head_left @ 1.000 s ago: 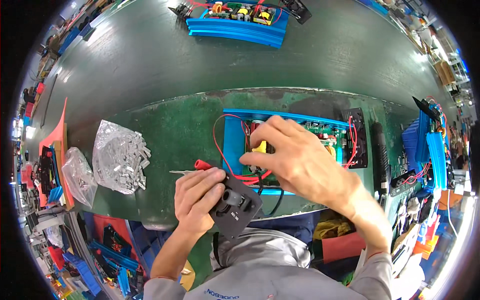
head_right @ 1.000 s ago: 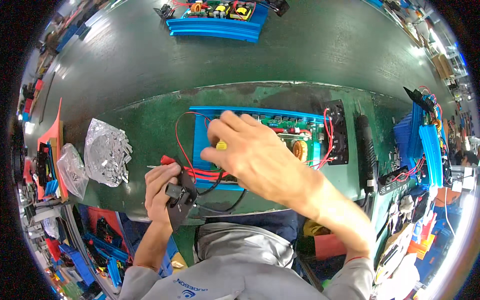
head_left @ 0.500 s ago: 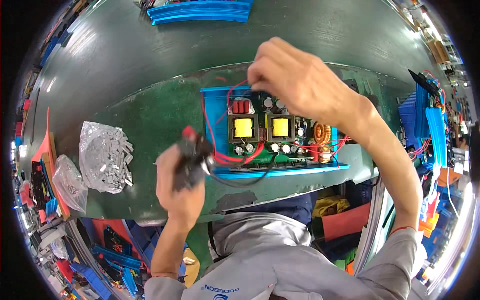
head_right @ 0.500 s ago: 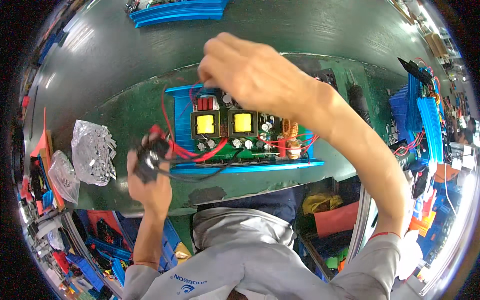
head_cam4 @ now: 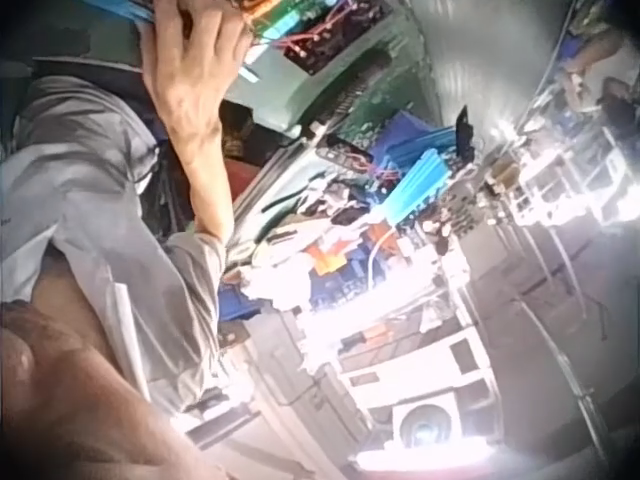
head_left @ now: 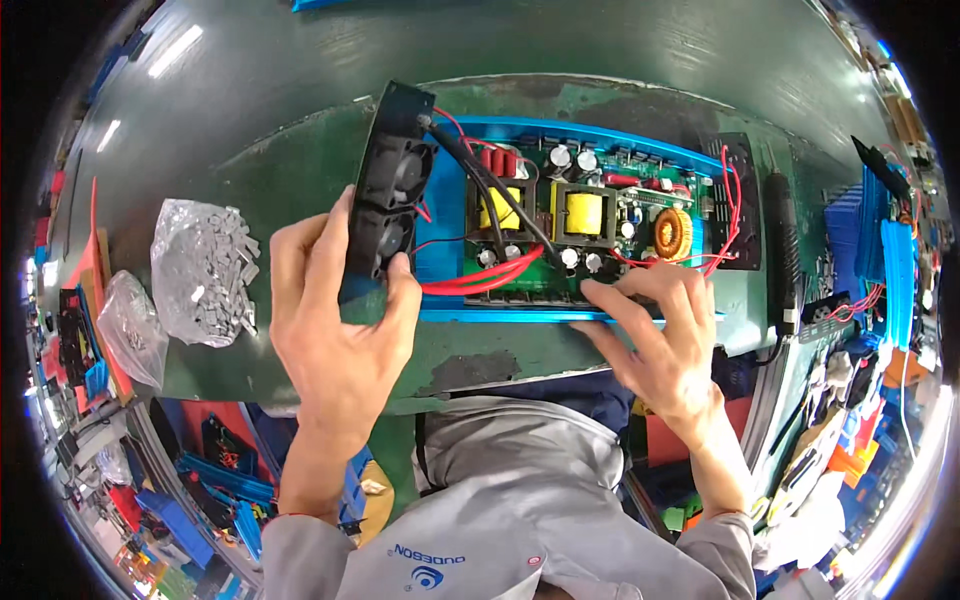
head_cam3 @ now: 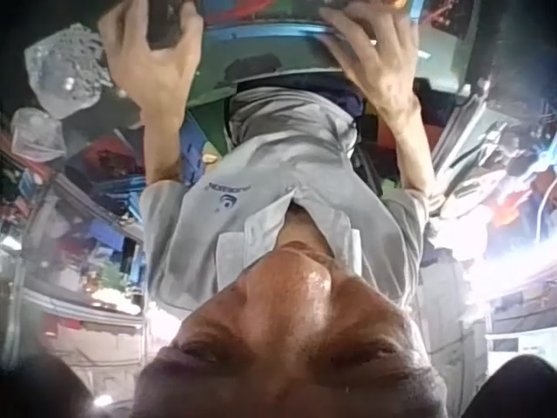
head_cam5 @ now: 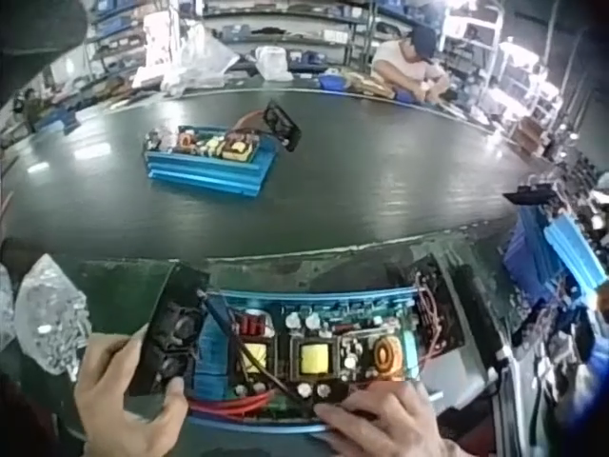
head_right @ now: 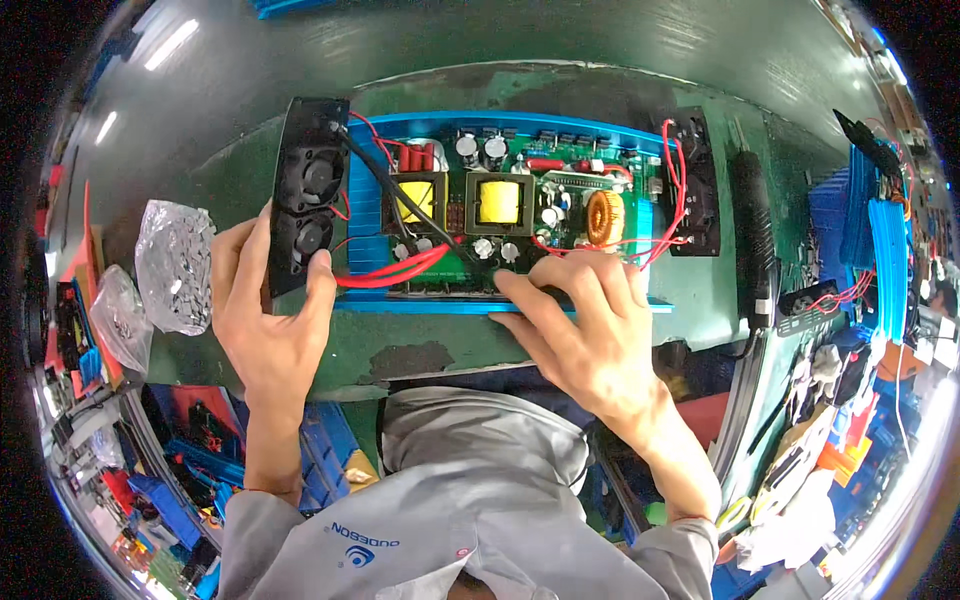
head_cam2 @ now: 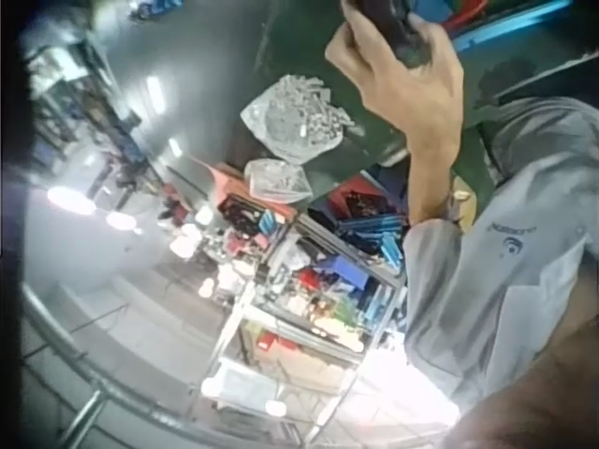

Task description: Assembling electronic components by installing cooling fans and screwing parts into a protective housing.

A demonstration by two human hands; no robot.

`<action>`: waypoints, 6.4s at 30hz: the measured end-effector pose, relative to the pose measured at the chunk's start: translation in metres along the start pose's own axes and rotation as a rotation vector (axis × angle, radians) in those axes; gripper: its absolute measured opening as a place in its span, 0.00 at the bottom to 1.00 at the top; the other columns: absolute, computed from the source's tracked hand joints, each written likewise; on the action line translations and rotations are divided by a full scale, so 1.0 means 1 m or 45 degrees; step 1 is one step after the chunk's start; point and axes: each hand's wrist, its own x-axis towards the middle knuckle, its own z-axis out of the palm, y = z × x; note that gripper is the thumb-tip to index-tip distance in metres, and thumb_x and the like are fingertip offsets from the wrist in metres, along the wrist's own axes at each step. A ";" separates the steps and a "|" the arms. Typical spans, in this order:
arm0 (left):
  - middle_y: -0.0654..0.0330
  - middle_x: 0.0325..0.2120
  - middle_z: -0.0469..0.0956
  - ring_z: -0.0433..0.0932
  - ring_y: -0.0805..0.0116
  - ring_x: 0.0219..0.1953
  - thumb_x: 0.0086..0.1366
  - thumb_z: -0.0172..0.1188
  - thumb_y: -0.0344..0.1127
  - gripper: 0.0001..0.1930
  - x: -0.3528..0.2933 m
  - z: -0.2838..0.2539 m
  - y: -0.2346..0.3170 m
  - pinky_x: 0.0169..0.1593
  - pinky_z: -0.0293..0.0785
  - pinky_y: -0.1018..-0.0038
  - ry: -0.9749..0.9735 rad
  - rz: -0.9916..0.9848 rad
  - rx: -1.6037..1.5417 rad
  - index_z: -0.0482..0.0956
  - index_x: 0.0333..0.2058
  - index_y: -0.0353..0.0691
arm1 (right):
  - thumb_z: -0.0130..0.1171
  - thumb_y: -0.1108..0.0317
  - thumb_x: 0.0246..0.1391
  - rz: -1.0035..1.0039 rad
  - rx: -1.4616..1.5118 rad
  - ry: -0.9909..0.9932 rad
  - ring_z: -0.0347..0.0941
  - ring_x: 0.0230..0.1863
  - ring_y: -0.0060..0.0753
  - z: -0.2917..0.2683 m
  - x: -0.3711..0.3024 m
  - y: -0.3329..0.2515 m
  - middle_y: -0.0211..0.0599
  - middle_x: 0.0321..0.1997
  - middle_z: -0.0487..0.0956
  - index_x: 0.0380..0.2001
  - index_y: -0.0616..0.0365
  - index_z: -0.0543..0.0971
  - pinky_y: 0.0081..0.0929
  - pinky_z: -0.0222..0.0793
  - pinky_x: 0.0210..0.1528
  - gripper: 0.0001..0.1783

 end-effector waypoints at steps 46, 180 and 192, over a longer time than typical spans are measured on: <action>0.63 0.43 0.78 0.79 0.61 0.40 0.56 0.67 0.31 0.11 -0.027 -0.052 -0.083 0.41 0.77 0.67 -0.487 0.424 0.184 0.81 0.39 0.41 | 0.64 0.80 0.52 0.019 0.474 0.019 0.77 0.44 0.34 -0.015 0.132 -0.034 0.40 0.42 0.81 0.49 0.61 0.80 0.29 0.71 0.51 0.19; 0.55 0.32 0.86 0.85 0.64 0.31 0.52 0.72 0.17 0.18 -0.024 0.063 0.066 0.33 0.80 0.75 -0.441 0.313 -0.459 0.78 0.40 0.37 | 0.26 0.32 0.69 1.698 2.198 -0.564 0.72 0.33 0.24 -0.046 -0.174 -0.060 0.36 0.31 0.79 0.56 0.69 0.72 0.23 0.67 0.39 0.47; 0.52 0.33 0.86 0.87 0.60 0.33 0.51 0.71 0.16 0.19 -0.014 0.053 0.069 0.35 0.83 0.71 -0.623 0.288 -0.438 0.76 0.39 0.41 | 0.30 0.22 0.62 1.736 2.585 -0.520 0.69 0.29 0.25 -0.036 -0.172 -0.065 0.38 0.32 0.78 0.60 0.69 0.69 0.21 0.63 0.33 0.55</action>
